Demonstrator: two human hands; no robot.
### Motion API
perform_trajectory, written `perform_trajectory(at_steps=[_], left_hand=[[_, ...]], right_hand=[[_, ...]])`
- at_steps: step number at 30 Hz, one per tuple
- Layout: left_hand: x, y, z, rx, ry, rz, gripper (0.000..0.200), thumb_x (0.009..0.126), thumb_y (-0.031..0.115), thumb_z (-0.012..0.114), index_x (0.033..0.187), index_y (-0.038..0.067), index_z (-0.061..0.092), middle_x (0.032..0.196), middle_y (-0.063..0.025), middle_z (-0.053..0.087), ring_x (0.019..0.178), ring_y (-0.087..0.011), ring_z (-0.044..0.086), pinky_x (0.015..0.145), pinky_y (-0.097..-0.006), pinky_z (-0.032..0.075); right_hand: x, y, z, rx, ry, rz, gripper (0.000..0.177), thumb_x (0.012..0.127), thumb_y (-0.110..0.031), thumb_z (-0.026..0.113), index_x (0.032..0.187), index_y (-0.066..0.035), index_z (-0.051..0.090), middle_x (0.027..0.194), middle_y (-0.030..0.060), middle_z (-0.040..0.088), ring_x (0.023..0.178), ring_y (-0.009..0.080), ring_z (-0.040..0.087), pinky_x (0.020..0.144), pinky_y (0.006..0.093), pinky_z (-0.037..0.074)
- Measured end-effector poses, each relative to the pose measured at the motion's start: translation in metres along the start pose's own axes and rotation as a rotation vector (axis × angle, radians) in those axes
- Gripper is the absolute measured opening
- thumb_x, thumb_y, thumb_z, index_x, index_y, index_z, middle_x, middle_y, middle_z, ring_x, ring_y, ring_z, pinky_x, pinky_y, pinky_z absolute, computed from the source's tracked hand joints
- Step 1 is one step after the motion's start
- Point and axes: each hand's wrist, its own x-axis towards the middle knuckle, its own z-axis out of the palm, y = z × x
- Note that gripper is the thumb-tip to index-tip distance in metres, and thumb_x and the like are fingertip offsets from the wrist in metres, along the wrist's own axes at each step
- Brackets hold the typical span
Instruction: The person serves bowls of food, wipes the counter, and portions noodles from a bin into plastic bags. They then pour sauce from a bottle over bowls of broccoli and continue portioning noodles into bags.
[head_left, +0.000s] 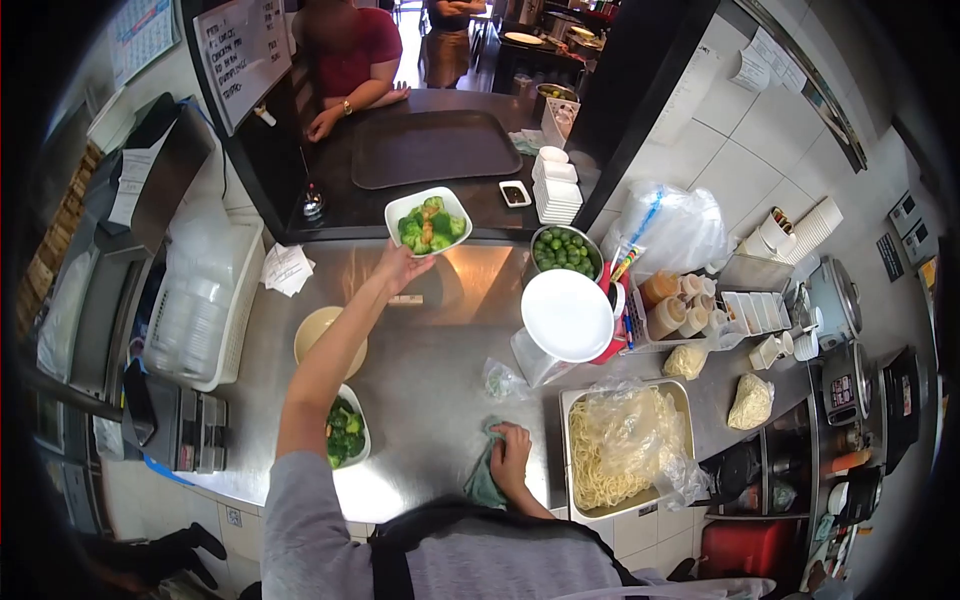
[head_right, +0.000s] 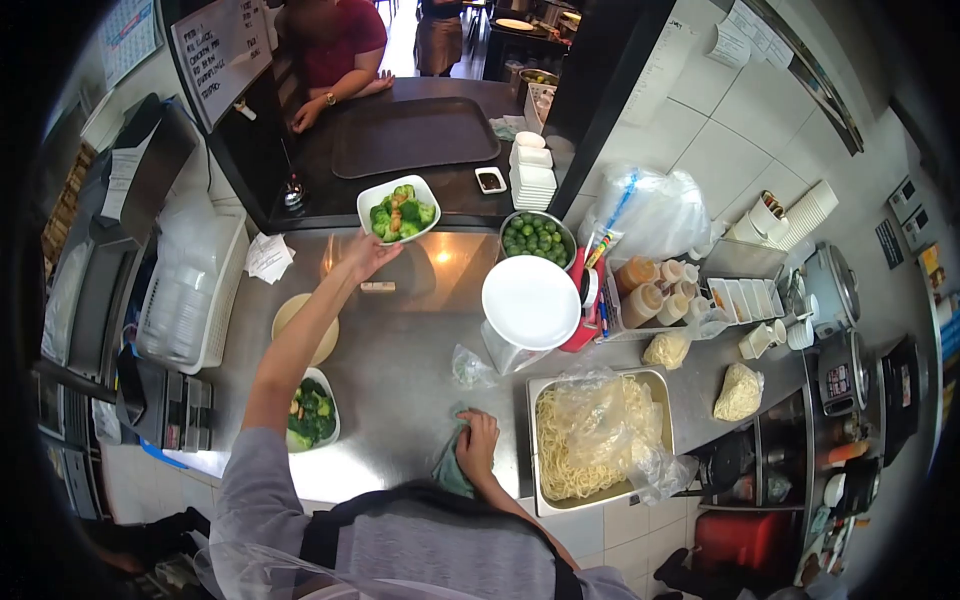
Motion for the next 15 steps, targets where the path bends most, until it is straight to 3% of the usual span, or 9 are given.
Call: perform_trajectory(at_steps=[5, 8, 10, 12, 14, 15], left_hand=[[0.108, -0.012, -0.008, -0.031, 0.053, 0.017, 0.036, 0.088, -0.003, 0.028, 0.119, 0.013, 0.019, 0.111, -0.0234, 0.046, 0.080, -0.0332, 0.062, 0.073, -0.0457, 0.057], [0.136, -0.020, -0.017, 0.012, -0.041, 0.085, 0.031, 0.093, 0.004, 0.033, 0.121, 0.011, 0.020, 0.114, -0.0258, 0.046, 0.085, -0.0362, 0.062, 0.077, -0.0460, 0.056], [0.127, -0.019, -0.009, -0.023, -0.074, 0.054, 0.031, 0.097, 0.016, 0.035, 0.123, 0.007, 0.023, 0.116, -0.0277, 0.046, 0.097, -0.0382, 0.059, 0.080, -0.0457, 0.055], [0.117, -0.017, -0.004, -0.036, -0.033, -0.018, 0.047, 0.097, 0.031, 0.036, 0.133, 0.006, 0.018, 0.117, -0.0293, 0.048, 0.103, -0.0369, 0.057, 0.085, -0.0462, 0.052], [0.110, -0.005, -0.016, -0.285, -0.218, -0.370, 0.062, 0.096, 0.039, 0.037, 0.140, 0.010, 0.006, 0.116, -0.0295, 0.050, 0.104, -0.0333, 0.058, 0.089, -0.0456, 0.049], [0.090, -0.004, -0.013, -0.149, -0.294, -0.318, 0.066, 0.095, 0.043, 0.038, 0.142, 0.011, 0.005, 0.117, -0.0292, 0.051, 0.105, -0.0329, 0.058, 0.090, -0.0438, 0.048]], right_hand=[[0.006, -0.004, -0.003, -0.011, 0.003, -0.014, 0.033, 0.068, 0.007, 0.049, 0.098, -0.007, 0.055, 0.101, 0.0156, 0.054, 0.099, 0.0322, 0.047, 0.083, 0.0393, 0.033], [0.005, -0.005, -0.003, 0.000, 0.005, 0.003, 0.032, 0.068, 0.006, 0.049, 0.097, -0.007, 0.056, 0.101, 0.0150, 0.054, 0.099, 0.0321, 0.047, 0.083, 0.0395, 0.034], [0.005, -0.007, -0.005, 0.002, 0.012, 0.009, 0.032, 0.068, 0.005, 0.050, 0.097, -0.007, 0.056, 0.101, 0.0147, 0.055, 0.099, 0.0320, 0.047, 0.083, 0.0393, 0.034], [0.003, -0.005, -0.005, 0.004, 0.049, 0.000, 0.032, 0.069, 0.004, 0.050, 0.098, -0.008, 0.057, 0.103, 0.0130, 0.055, 0.100, 0.0307, 0.047, 0.084, 0.0386, 0.034], [0.001, -0.003, -0.004, 0.034, 0.053, 0.005, 0.032, 0.070, 0.004, 0.050, 0.099, -0.008, 0.057, 0.103, 0.0123, 0.055, 0.101, 0.0300, 0.047, 0.084, 0.0383, 0.034], [-0.001, 0.002, -0.002, 0.054, 0.054, 0.003, 0.030, 0.073, 0.000, 0.054, 0.102, -0.009, 0.057, 0.105, 0.0109, 0.055, 0.102, 0.0289, 0.047, 0.085, 0.0379, 0.033]])
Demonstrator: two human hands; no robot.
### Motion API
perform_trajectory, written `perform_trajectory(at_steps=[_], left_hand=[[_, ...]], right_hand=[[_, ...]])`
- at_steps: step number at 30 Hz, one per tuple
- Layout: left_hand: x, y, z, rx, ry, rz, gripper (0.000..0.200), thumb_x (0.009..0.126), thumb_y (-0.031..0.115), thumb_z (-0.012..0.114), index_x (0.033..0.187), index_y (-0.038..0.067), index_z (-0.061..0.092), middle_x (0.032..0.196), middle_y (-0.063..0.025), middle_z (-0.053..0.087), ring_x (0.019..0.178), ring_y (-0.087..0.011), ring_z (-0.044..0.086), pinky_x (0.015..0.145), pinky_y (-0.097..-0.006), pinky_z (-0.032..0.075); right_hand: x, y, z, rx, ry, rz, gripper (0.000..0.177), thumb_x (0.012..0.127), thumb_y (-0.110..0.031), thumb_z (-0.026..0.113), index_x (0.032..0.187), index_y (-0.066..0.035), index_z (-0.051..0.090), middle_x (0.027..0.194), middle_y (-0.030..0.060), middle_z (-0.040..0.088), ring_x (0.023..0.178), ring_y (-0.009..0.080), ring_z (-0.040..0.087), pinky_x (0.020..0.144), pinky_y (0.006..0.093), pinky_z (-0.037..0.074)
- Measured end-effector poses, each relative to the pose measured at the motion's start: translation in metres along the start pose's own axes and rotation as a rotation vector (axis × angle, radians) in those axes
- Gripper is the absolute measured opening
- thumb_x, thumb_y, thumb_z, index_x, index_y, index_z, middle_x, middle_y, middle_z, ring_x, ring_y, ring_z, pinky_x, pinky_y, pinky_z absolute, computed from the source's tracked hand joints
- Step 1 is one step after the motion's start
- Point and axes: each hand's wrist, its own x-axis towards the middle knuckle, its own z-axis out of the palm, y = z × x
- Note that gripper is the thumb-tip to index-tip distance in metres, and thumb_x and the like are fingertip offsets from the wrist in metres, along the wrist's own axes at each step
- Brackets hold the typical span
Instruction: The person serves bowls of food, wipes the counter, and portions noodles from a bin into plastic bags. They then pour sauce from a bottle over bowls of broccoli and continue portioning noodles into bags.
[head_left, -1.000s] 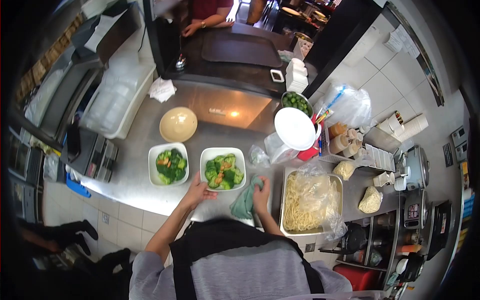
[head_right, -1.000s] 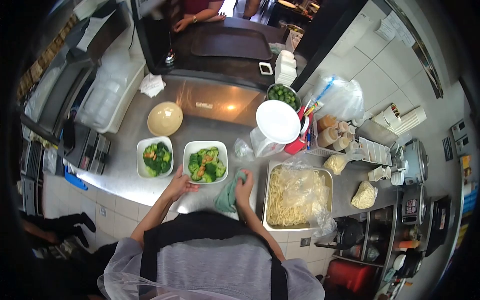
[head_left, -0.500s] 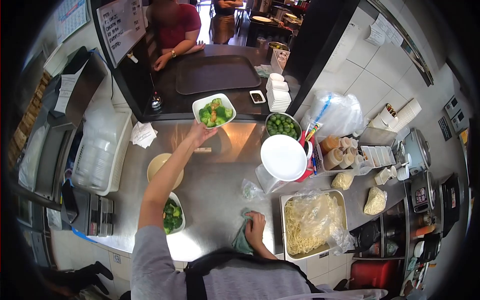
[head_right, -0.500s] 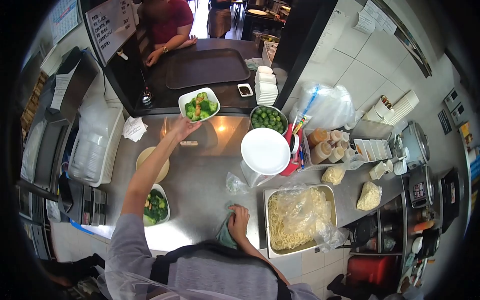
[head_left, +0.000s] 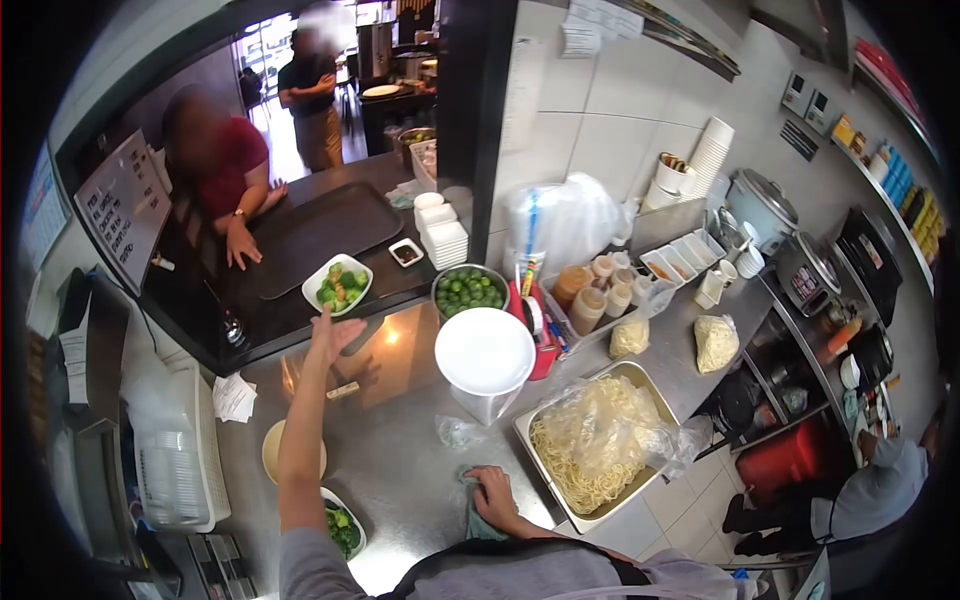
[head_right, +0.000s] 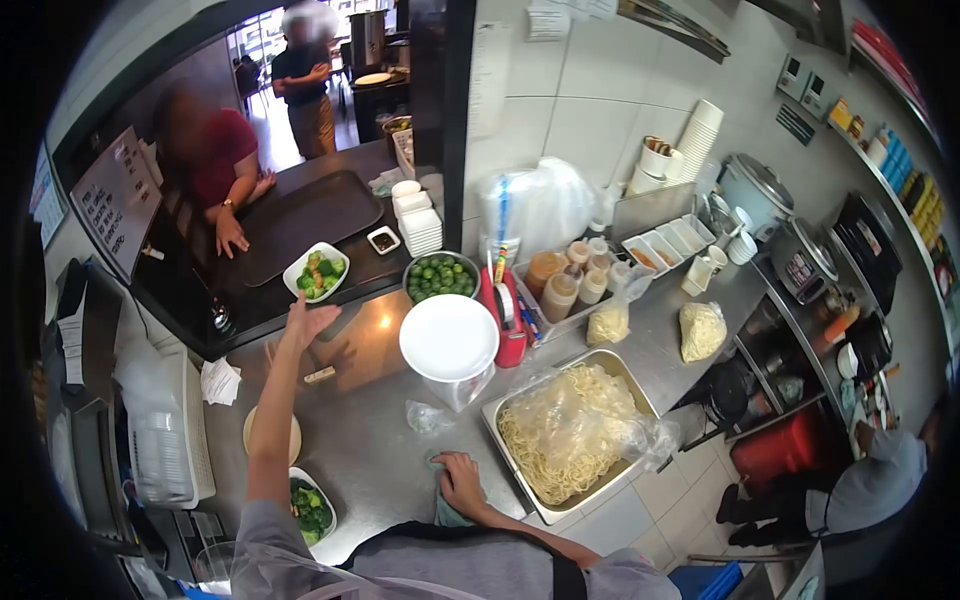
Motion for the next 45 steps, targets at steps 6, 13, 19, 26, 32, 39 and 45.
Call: perform_trajectory(at_steps=[6, 13, 19, 26, 32, 39, 45], left_hand=[[-0.229, -0.047, 0.073, 0.835, 0.387, 0.513, 0.071, 0.092, 0.047, 0.044, 0.144, 0.012, 0.012, 0.125, -0.0188, 0.049, 0.115, -0.0287, 0.050, 0.092, -0.0388, 0.042], [-0.447, -0.143, -0.032, 0.691, 1.251, 0.698, 0.075, 0.089, 0.054, 0.042, 0.144, 0.010, 0.016, 0.146, -0.0159, 0.023, 0.131, -0.0277, 0.029, 0.107, -0.0392, 0.021], [-0.484, -0.237, -0.063, 0.387, 1.151, 0.630, 0.087, 0.085, 0.065, 0.039, 0.144, 0.007, 0.012, 0.148, -0.0153, 0.020, 0.135, -0.0320, 0.021, 0.108, -0.0458, 0.018], [-0.441, -0.240, 0.007, 0.177, 0.988, 0.646, 0.086, 0.089, 0.064, 0.026, 0.138, -0.006, 0.022, 0.142, -0.0185, 0.031, 0.135, -0.0286, 0.023, 0.110, -0.0432, 0.012], [-0.430, -0.270, 0.049, 0.015, 0.811, 0.577, 0.101, 0.082, 0.071, 0.035, 0.141, 0.007, -0.016, 0.143, -0.0276, 0.020, 0.136, -0.0339, 0.015, 0.108, -0.0483, 0.013], [-0.425, -0.251, 0.015, -0.116, 0.878, 0.624, 0.096, 0.085, 0.066, 0.036, 0.141, 0.008, -0.016, 0.149, -0.0171, 0.010, 0.136, -0.0344, 0.014, 0.108, -0.0501, 0.013], [-0.407, -0.263, 0.032, -0.008, 0.822, 0.672, 0.079, 0.090, 0.059, 0.034, 0.141, 0.002, 0.016, 0.145, -0.0106, 0.022, 0.130, -0.0296, 0.025, 0.106, -0.0439, 0.019]], right_hand=[[0.001, 0.004, 0.004, 0.187, -0.051, -0.071, 0.027, 0.083, -0.008, 0.055, 0.109, -0.008, 0.057, 0.102, 0.0116, 0.057, 0.097, 0.0292, 0.053, 0.084, 0.0369, 0.040], [0.032, -0.049, 0.073, 0.509, -0.439, 0.069, 0.029, 0.088, -0.008, 0.049, 0.116, -0.006, 0.058, 0.110, 0.0162, 0.061, 0.102, 0.0284, 0.058, 0.088, 0.0319, 0.043], [0.003, -0.069, 0.139, 0.528, -0.861, 0.159, 0.039, 0.088, -0.008, 0.049, 0.127, -0.008, 0.050, 0.121, 0.0110, 0.057, 0.108, 0.0187, 0.053, 0.094, 0.0303, 0.039], [0.017, -0.097, 0.154, 0.623, -0.887, 0.385, 0.042, 0.090, -0.005, 0.048, 0.131, -0.003, 0.043, 0.129, 0.0104, 0.050, 0.114, 0.0178, 0.047, 0.097, 0.0292, 0.035], [-0.020, -0.105, 0.135, 0.999, -0.938, 0.665, 0.047, 0.089, 0.002, 0.042, 0.136, 0.000, 0.035, 0.122, 0.0096, 0.052, 0.106, 0.0186, 0.051, 0.092, 0.0299, 0.040], [0.030, -0.093, 0.127, 0.992, -0.737, 0.732, 0.046, 0.087, 0.005, 0.039, 0.132, 0.000, 0.038, 0.120, 0.0111, 0.053, 0.105, 0.0198, 0.053, 0.091, 0.0324, 0.043], [0.003, -0.099, 0.126, 1.172, -0.624, 0.834, 0.035, 0.085, 0.005, 0.042, 0.118, -0.002, 0.052, 0.109, 0.0102, 0.059, 0.095, 0.0202, 0.058, 0.084, 0.0323, 0.046]])
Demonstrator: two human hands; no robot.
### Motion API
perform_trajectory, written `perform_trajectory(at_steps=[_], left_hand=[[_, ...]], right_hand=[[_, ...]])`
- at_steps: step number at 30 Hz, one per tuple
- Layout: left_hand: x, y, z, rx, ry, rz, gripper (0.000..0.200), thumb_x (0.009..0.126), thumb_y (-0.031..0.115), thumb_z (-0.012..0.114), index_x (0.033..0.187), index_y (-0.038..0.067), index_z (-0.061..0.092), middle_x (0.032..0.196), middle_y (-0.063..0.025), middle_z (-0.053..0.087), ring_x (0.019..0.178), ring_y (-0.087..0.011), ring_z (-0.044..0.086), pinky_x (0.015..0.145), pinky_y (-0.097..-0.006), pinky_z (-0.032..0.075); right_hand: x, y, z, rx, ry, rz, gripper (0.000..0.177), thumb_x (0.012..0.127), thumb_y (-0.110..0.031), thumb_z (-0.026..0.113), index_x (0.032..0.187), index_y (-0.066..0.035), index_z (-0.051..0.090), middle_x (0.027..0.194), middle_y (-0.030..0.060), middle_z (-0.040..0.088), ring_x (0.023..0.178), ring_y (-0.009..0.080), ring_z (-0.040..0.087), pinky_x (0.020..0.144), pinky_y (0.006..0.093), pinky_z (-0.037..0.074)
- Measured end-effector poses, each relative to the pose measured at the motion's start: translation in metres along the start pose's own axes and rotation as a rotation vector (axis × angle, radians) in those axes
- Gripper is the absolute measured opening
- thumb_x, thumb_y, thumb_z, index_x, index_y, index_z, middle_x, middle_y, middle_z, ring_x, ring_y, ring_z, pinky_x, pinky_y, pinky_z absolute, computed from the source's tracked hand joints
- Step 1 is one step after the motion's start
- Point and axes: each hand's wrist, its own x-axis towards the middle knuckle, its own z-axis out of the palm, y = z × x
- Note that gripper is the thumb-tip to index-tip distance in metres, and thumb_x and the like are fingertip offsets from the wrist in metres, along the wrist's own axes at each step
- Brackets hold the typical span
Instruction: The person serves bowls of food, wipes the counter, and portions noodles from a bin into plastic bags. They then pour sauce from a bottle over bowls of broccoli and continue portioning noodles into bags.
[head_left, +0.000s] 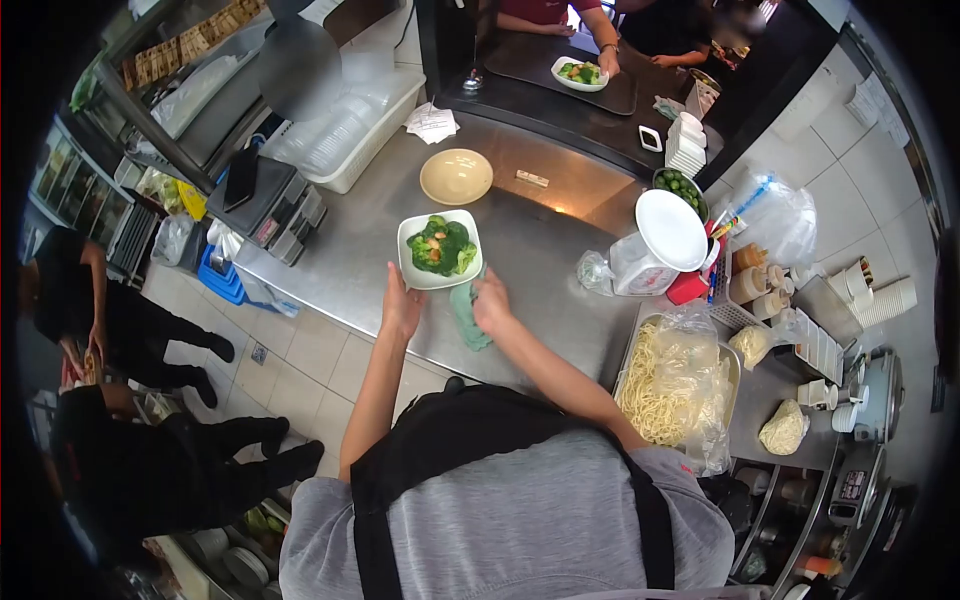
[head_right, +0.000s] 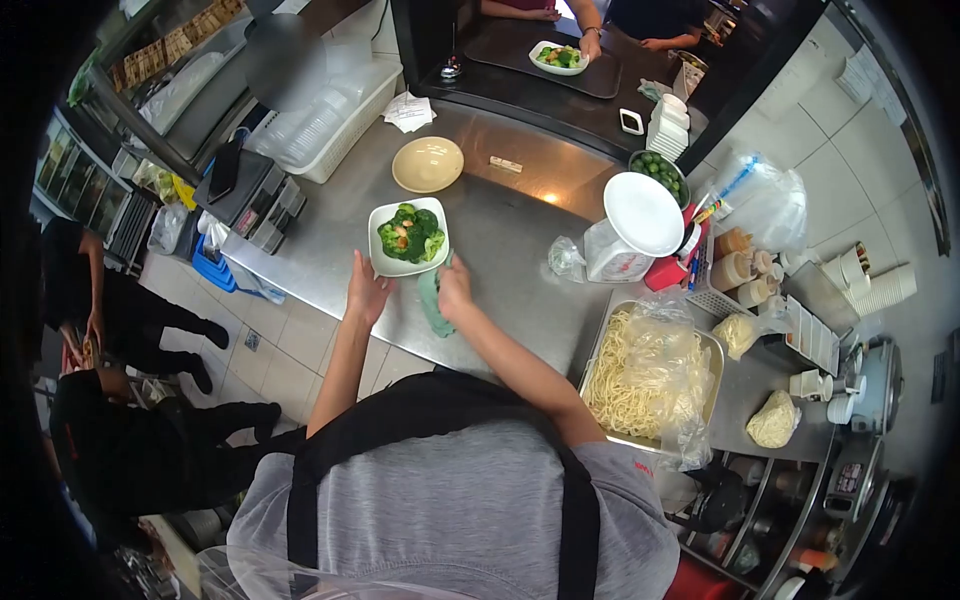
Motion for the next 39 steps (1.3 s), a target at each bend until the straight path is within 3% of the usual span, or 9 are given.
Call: perform_trajectory(at_steps=[7, 13, 17, 23, 26, 30, 32, 36, 39], left_hand=[[-0.049, -0.011, -0.003, -0.060, -0.275, -0.365, 0.051, 0.091, 0.049, 0.042, 0.122, 0.008, 0.046, 0.115, -0.0055, 0.057, 0.103, -0.0192, 0.054, 0.086, -0.0395, 0.042], [0.032, 0.020, -0.030, 0.621, 0.164, 0.342, 0.024, 0.089, 0.028, 0.055, 0.102, 0.010, 0.063, 0.096, -0.0045, 0.065, 0.090, -0.0135, 0.058, 0.076, -0.0315, 0.046], [0.120, 0.038, -0.030, 1.251, 0.252, 1.010, 0.015, 0.083, 0.010, 0.056, 0.093, 0.006, 0.066, 0.100, -0.0109, 0.064, 0.093, -0.0294, 0.058, 0.075, -0.0390, 0.048], [0.139, 0.027, -0.027, 1.663, 0.248, 0.656, 0.014, 0.081, 0.013, 0.055, 0.088, 0.007, 0.064, 0.102, -0.0107, 0.059, 0.104, -0.0292, 0.052, 0.081, -0.0412, 0.048], [0.124, 0.025, -0.040, 1.479, 0.480, 0.708, 0.014, 0.085, 0.015, 0.052, 0.088, 0.005, 0.062, 0.092, -0.0138, 0.058, 0.086, -0.0328, 0.057, 0.071, -0.0435, 0.049], [0.039, 0.038, -0.011, 0.971, 0.385, 0.852, 0.014, 0.085, 0.012, 0.055, 0.092, 0.002, 0.060, 0.085, -0.0168, 0.059, 0.079, -0.0334, 0.059, 0.070, -0.0385, 0.049], [0.010, 0.020, 0.004, 0.837, 0.176, 0.814, 0.016, 0.085, 0.012, 0.059, 0.098, 0.004, 0.062, 0.090, -0.0113, 0.064, 0.077, -0.0190, 0.063, 0.065, -0.0322, 0.049], [-0.053, 0.024, 0.033, 0.811, -0.230, 0.429, 0.021, 0.085, 0.013, 0.060, 0.105, 0.005, 0.061, 0.090, -0.0083, 0.066, 0.080, -0.0147, 0.062, 0.068, -0.0287, 0.049], [-0.061, 0.015, 0.047, 0.786, -0.350, 0.381, 0.022, 0.086, 0.015, 0.060, 0.105, 0.004, 0.061, 0.089, -0.0069, 0.067, 0.080, -0.0141, 0.062, 0.069, -0.0284, 0.049]], right_hand=[[-0.011, -0.027, -0.051, 0.078, -0.097, 0.092, 0.025, 0.088, -0.004, 0.049, 0.112, -0.001, 0.054, 0.102, 0.0112, 0.061, 0.094, 0.0223, 0.059, 0.084, 0.0353, 0.047], [-0.013, -0.086, -0.077, 0.003, -0.043, -0.027, 0.029, 0.088, -0.005, 0.050, 0.116, 0.002, 0.054, 0.108, 0.0109, 0.060, 0.098, 0.0203, 0.059, 0.087, 0.0340, 0.047], [-0.040, -0.117, -0.089, -0.135, -0.036, -0.202, 0.032, 0.087, -0.004, 0.051, 0.119, 0.001, 0.054, 0.118, 0.0115, 0.056, 0.106, 0.0198, 0.055, 0.091, 0.0322, 0.044], [-0.040, -0.108, -0.146, -0.760, 0.140, -0.493, 0.039, 0.085, -0.009, 0.057, 0.123, -0.001, 0.052, 0.121, 0.0135, 0.053, 0.113, 0.0220, 0.049, 0.098, 0.0290, 0.034], [-0.046, -0.095, -0.163, -1.278, 0.220, -0.741, 0.046, 0.083, -0.017, 0.062, 0.126, -0.006, 0.050, 0.124, 0.0137, 0.047, 0.114, 0.0258, 0.046, 0.097, 0.0333, 0.036], [-0.064, -0.097, -0.127, -1.080, 0.205, -0.683, 0.047, 0.082, -0.018, 0.063, 0.126, -0.008, 0.050, 0.126, 0.0136, 0.043, 0.116, 0.0263, 0.044, 0.090, 0.0398, 0.041], [-0.078, -0.100, -0.089, -1.150, 0.195, -0.688, 0.048, 0.081, -0.017, 0.064, 0.126, -0.008, 0.050, 0.127, 0.0138, 0.043, 0.116, 0.0253, 0.044, 0.084, 0.0404, 0.044], [-0.072, -0.105, -0.040, -0.938, -0.210, -0.678, 0.044, 0.086, -0.012, 0.059, 0.127, -0.002, 0.048, 0.125, 0.0094, 0.049, 0.094, 0.0163, 0.057, 0.068, 0.0239, 0.046], [-0.079, -0.110, -0.010, -0.687, -0.419, -0.299, 0.036, 0.088, -0.010, 0.057, 0.121, 0.001, 0.052, 0.105, 0.0068, 0.062, 0.071, 0.0102, 0.059, 0.063, 0.0202, 0.045]])
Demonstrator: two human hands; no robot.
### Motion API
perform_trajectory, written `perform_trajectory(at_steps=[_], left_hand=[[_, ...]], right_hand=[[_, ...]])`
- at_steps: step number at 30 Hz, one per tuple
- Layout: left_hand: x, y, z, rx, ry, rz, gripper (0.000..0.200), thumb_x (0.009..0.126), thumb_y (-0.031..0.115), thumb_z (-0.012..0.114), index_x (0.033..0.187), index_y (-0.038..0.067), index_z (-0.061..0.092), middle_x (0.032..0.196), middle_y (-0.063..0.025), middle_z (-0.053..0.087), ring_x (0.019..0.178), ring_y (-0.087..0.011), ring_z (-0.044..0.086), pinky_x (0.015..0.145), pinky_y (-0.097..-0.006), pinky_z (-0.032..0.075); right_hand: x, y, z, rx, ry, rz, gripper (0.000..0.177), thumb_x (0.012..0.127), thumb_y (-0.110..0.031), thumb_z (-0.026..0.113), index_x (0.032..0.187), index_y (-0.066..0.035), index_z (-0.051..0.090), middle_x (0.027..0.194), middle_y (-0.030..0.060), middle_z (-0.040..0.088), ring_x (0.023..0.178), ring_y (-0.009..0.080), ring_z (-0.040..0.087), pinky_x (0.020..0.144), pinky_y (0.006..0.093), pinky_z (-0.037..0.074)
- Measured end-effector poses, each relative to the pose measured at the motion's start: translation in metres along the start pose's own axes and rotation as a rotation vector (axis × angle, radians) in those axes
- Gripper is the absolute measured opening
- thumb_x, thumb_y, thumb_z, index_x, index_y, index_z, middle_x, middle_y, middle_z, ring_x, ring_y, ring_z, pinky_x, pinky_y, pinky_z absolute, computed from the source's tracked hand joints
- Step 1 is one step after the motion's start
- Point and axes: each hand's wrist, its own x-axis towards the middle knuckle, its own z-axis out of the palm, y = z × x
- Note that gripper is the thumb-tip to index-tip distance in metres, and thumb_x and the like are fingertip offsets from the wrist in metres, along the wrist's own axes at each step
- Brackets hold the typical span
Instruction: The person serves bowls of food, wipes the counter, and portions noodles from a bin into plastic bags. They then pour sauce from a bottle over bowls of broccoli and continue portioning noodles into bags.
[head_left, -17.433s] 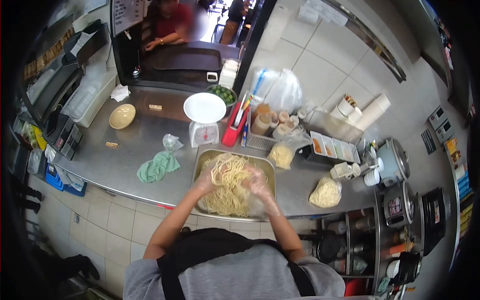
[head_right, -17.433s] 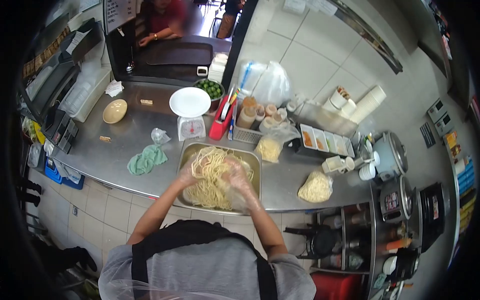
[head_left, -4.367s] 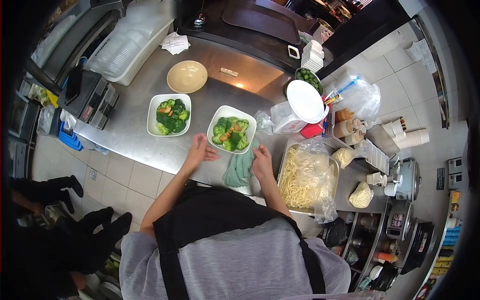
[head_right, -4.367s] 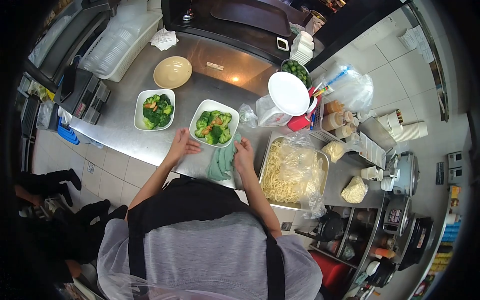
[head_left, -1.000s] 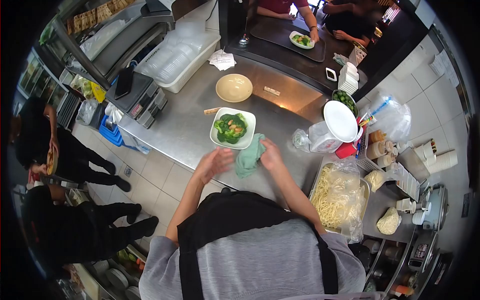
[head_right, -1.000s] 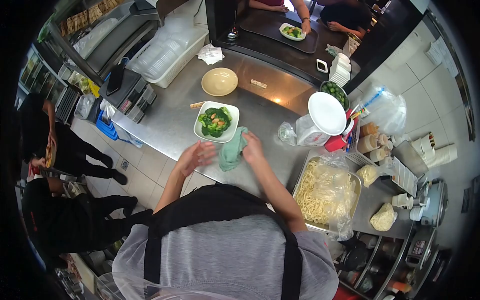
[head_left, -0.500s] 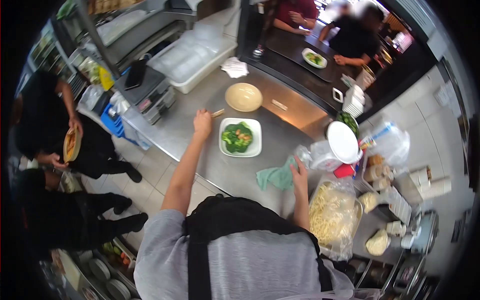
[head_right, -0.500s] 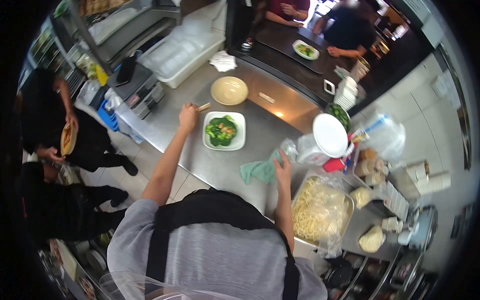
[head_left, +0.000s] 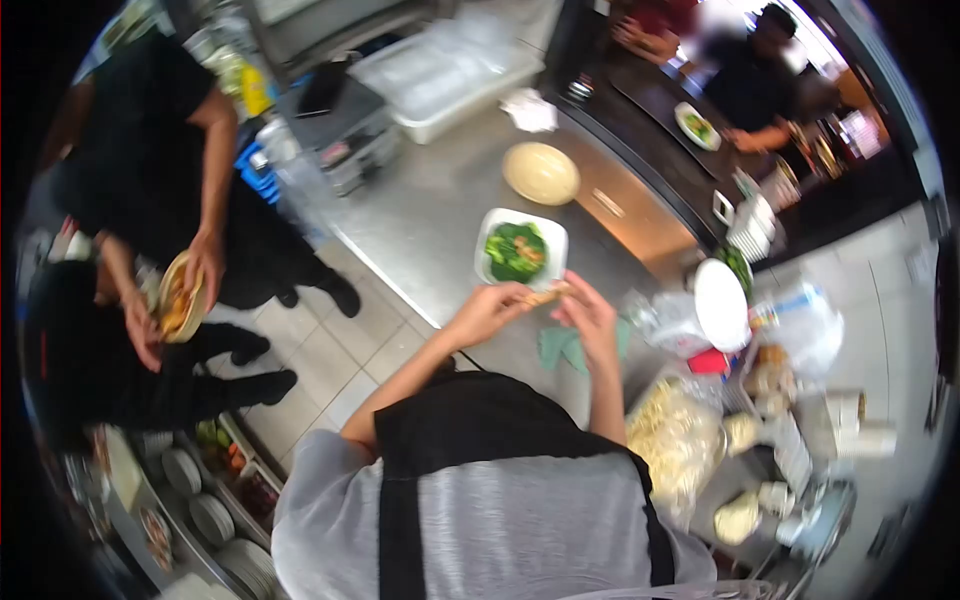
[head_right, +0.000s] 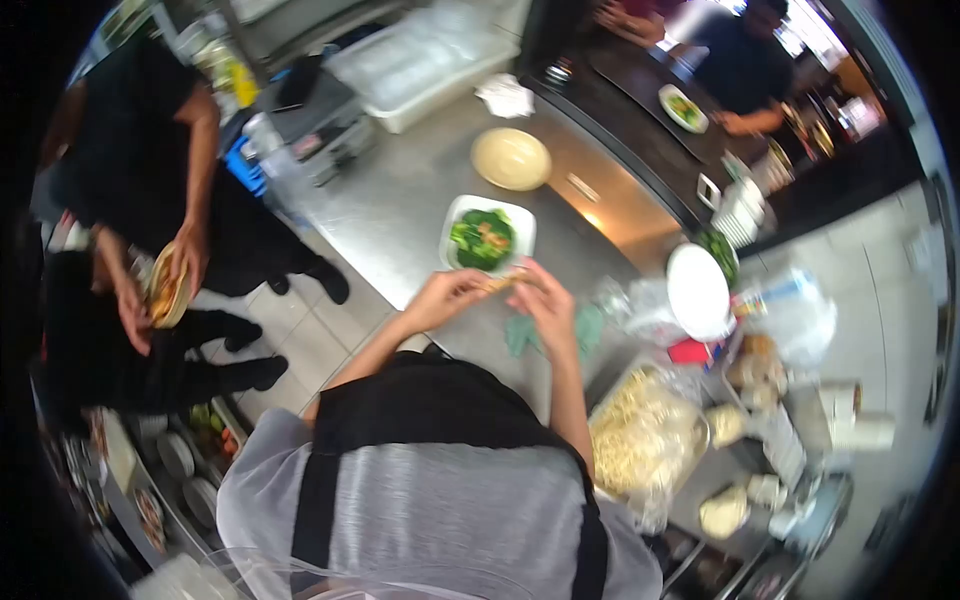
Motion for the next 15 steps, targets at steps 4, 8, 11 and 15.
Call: perform_trajectory(at_steps=[4, 8, 11, 15], left_hand=[[-0.004, 0.003, 0.004, 0.009, -0.029, -0.024, 0.034, 0.086, 0.017, 0.060, 0.118, 0.005, 0.054, 0.093, -0.0106, 0.065, 0.079, -0.0199, 0.063, 0.071, -0.0310, 0.050], [-0.015, 0.010, 0.000, 0.051, 0.046, -0.064, 0.048, 0.086, 0.019, 0.060, 0.130, 0.008, 0.044, 0.094, -0.0110, 0.065, 0.080, -0.0214, 0.063, 0.071, -0.0311, 0.050], [-0.018, 0.006, -0.007, 0.083, 0.000, -0.087, 0.042, 0.086, 0.019, 0.059, 0.125, 0.006, 0.049, 0.096, -0.0131, 0.064, 0.080, -0.0210, 0.063, 0.070, -0.0309, 0.049], [-0.011, -0.003, -0.016, 0.140, 0.064, -0.088, 0.032, 0.086, 0.017, 0.059, 0.115, 0.002, 0.056, 0.096, -0.0162, 0.063, 0.078, -0.0240, 0.064, 0.069, -0.0327, 0.050]], right_hand=[[0.010, -0.002, 0.003, 0.078, -0.014, -0.017, 0.023, 0.088, -0.009, 0.057, 0.108, 0.003, 0.060, 0.089, 0.0065, 0.065, 0.068, 0.0086, 0.058, 0.060, 0.0209, 0.046], [0.041, -0.008, -0.023, -0.013, 0.169, -0.175, 0.019, 0.088, -0.008, 0.057, 0.101, 0.005, 0.062, 0.086, 0.0072, 0.065, 0.067, 0.0095, 0.059, 0.061, 0.0220, 0.047], [0.090, 0.007, -0.047, -0.170, 0.335, -0.310, 0.016, 0.086, -0.007, 0.060, 0.097, 0.005, 0.062, 0.082, 0.0074, 0.065, 0.064, 0.0107, 0.060, 0.059, 0.0220, 0.048], [0.144, 0.042, -0.044, -0.272, 0.378, -0.368, 0.014, 0.085, -0.007, 0.061, 0.093, 0.005, 0.063, 0.074, 0.0070, 0.064, 0.060, 0.0104, 0.060, 0.055, 0.0222, 0.048]])
